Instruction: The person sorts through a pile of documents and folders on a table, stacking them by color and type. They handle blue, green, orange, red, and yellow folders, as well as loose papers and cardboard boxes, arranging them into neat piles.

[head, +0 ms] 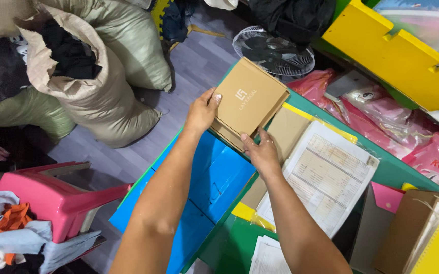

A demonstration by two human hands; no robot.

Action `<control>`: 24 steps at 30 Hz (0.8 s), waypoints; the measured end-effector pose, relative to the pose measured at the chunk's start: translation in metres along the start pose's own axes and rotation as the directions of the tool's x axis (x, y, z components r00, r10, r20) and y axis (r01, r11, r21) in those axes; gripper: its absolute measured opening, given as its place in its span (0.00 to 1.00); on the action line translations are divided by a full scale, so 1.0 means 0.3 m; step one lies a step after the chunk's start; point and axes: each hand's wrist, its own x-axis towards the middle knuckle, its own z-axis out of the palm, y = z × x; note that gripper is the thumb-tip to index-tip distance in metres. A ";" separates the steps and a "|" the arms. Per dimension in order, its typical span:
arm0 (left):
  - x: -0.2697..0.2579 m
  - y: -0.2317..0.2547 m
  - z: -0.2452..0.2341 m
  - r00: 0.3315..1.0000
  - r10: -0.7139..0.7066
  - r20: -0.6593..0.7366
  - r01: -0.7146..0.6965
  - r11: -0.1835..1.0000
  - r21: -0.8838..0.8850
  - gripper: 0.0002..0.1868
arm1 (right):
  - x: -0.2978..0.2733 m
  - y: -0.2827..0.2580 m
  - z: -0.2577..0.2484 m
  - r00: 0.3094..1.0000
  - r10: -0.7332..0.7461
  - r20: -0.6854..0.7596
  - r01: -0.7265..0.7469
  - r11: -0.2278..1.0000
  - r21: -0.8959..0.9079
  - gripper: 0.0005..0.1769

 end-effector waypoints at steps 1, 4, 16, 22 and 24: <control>-0.002 0.012 -0.002 1.000 -0.013 0.004 0.013 1.000 -0.003 0.28 | 0.000 0.003 -0.011 1.000 0.021 0.012 -0.021 1.000 0.013 0.39; -0.030 0.054 -0.011 0.999 -0.030 -0.039 0.031 0.999 0.020 0.26 | 0.001 0.047 -0.054 0.999 0.018 0.027 -0.020 0.997 0.073 0.40; -0.710 0.245 0.166 0.977 0.205 0.065 -0.195 0.971 -0.136 0.14 | -0.421 0.367 -0.545 0.888 0.001 -0.459 -0.136 0.956 -0.260 0.32; -0.857 0.160 0.408 0.974 0.172 0.151 -0.177 0.984 0.025 0.31 | -0.495 0.513 -0.683 0.848 -0.015 -0.530 -0.263 0.856 -0.445 0.41; -0.857 0.119 0.465 0.978 0.127 0.164 -0.138 0.988 0.062 0.33 | -0.482 0.536 -0.696 0.861 -0.067 -0.504 -0.218 0.847 -0.485 0.41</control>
